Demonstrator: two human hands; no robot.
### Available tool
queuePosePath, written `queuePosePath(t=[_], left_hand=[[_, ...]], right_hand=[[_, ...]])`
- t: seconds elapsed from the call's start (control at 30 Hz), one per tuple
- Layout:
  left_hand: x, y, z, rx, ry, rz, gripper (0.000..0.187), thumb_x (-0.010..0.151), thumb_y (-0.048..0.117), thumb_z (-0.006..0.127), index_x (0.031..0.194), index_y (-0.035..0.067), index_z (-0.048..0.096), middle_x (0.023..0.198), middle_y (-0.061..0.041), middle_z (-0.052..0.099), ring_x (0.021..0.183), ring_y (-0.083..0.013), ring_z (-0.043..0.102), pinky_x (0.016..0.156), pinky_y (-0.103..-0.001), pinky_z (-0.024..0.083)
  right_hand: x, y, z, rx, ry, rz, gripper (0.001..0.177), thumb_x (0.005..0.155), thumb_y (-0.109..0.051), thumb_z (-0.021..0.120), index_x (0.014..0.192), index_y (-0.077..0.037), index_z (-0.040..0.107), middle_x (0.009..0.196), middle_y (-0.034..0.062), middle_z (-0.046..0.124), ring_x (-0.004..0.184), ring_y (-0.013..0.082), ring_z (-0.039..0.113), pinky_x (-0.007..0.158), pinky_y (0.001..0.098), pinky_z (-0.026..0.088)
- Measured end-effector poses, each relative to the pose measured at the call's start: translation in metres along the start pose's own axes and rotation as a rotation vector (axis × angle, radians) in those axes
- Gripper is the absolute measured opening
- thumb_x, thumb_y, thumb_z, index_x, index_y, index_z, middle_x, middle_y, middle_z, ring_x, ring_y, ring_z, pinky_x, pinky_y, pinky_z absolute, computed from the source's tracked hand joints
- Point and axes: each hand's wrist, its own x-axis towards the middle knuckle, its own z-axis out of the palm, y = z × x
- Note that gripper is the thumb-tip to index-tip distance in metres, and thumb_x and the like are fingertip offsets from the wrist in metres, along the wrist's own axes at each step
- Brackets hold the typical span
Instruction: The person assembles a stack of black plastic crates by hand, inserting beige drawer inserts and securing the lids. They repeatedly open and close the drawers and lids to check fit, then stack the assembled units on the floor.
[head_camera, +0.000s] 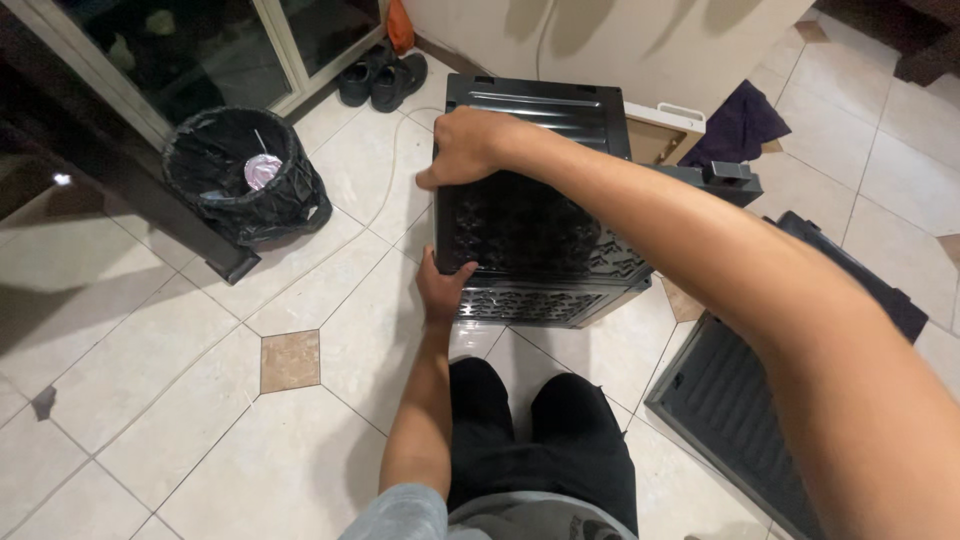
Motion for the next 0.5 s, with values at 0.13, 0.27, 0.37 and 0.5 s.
queuePosePath(t=[0.13,0.27,0.37,0.5], left_hand=[[0.003,0.011,0.003,0.100,0.018,-0.103,0.047,0.073,0.019,0.092,0.102,0.001,0.060,0.092,-0.010,0.076,0.084,-0.0172,0.070,0.076,-0.033,0.057],[0.009,0.021,0.001,0.123,-0.025,-0.082,0.050,0.075,0.021,0.092,0.108,0.001,0.060,0.098,-0.012,0.077,0.089,-0.0196,0.073,0.078,-0.034,0.058],[0.012,0.023,-0.008,0.120,-0.109,-0.043,0.054,0.078,0.024,0.092,0.113,0.001,0.059,0.105,-0.013,0.077,0.096,-0.0213,0.074,0.083,-0.034,0.059],[0.013,0.021,-0.018,0.298,-0.177,0.017,0.072,0.065,0.020,0.099,0.119,0.000,0.055,0.111,-0.018,0.073,0.103,-0.0278,0.070,0.087,-0.039,0.056]], right_hand=[[0.003,0.007,0.000,-0.089,0.143,0.049,0.064,0.080,-0.063,0.067,0.100,-0.003,0.078,0.097,0.0196,0.074,0.089,0.0360,0.072,0.076,0.0470,0.058],[0.003,0.009,0.002,-0.174,0.252,0.141,0.061,0.084,-0.065,0.064,0.100,-0.008,0.079,0.097,0.0153,0.075,0.090,0.0332,0.073,0.074,0.0474,0.059],[0.003,0.006,0.011,-0.116,0.340,0.218,0.064,0.087,-0.068,0.061,0.098,-0.007,0.079,0.094,0.0160,0.076,0.088,0.0337,0.074,0.074,0.0466,0.059],[-0.006,0.001,0.025,-0.061,0.639,0.211,0.067,0.087,-0.069,0.063,0.087,-0.004,0.079,0.084,0.0223,0.073,0.077,0.0369,0.072,0.066,0.0468,0.057]])
